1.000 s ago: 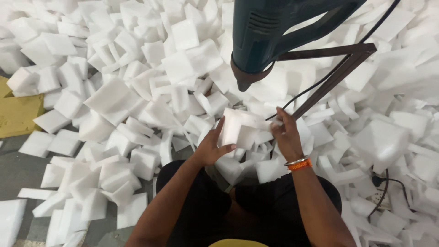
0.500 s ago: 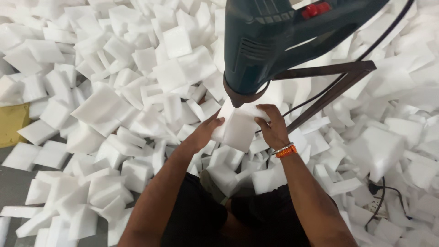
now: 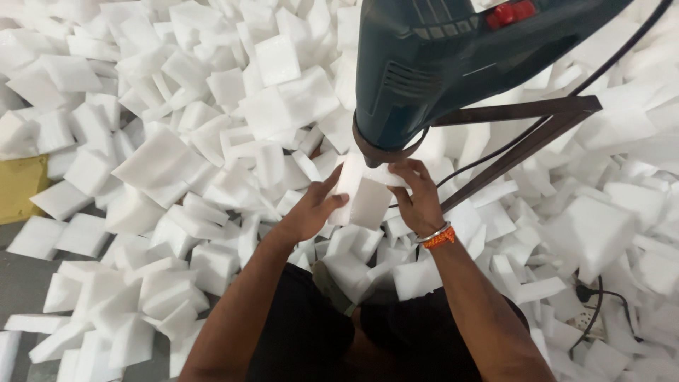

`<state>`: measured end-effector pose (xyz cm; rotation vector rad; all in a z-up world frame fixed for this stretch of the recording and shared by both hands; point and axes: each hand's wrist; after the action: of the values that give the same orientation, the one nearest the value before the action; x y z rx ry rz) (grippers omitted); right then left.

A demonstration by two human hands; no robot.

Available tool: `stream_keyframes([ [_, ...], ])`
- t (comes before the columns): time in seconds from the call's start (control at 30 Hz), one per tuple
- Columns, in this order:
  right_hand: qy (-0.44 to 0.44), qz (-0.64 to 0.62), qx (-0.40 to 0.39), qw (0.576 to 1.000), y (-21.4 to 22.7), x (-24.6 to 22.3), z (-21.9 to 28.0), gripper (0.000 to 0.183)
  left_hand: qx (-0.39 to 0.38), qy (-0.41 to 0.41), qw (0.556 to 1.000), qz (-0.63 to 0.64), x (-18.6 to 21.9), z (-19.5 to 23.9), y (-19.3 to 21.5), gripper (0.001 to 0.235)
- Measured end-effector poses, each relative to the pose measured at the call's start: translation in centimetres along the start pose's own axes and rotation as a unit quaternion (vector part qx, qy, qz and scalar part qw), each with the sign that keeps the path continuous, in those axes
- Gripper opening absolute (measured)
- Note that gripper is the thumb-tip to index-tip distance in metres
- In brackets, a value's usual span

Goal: The person sits on the floor surrounded by white foam pieces and repeatedly picks up individual pieces, holding them under a stationary heat gun to warm them before placing them back into the pile.

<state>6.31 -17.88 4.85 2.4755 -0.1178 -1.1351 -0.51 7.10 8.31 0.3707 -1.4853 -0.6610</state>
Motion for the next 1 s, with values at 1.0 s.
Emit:
stream_keyframes([
  [1.0, -0.216, -0.136, 0.034, 0.966, 1.7, -4.9, 9.5, 0.046, 0.171, -0.159, 0.972, -0.028, -1.0, 9.1, -7.6, 0.088],
])
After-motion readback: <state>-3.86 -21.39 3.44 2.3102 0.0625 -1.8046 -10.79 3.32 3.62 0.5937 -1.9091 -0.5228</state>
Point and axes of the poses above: each hand's wrist, its own z-axis away from the middle knuckle, its own y-axis out of the back of the hand, x = y × z, and after that the axes turned 13 degrees about -z, right-handed
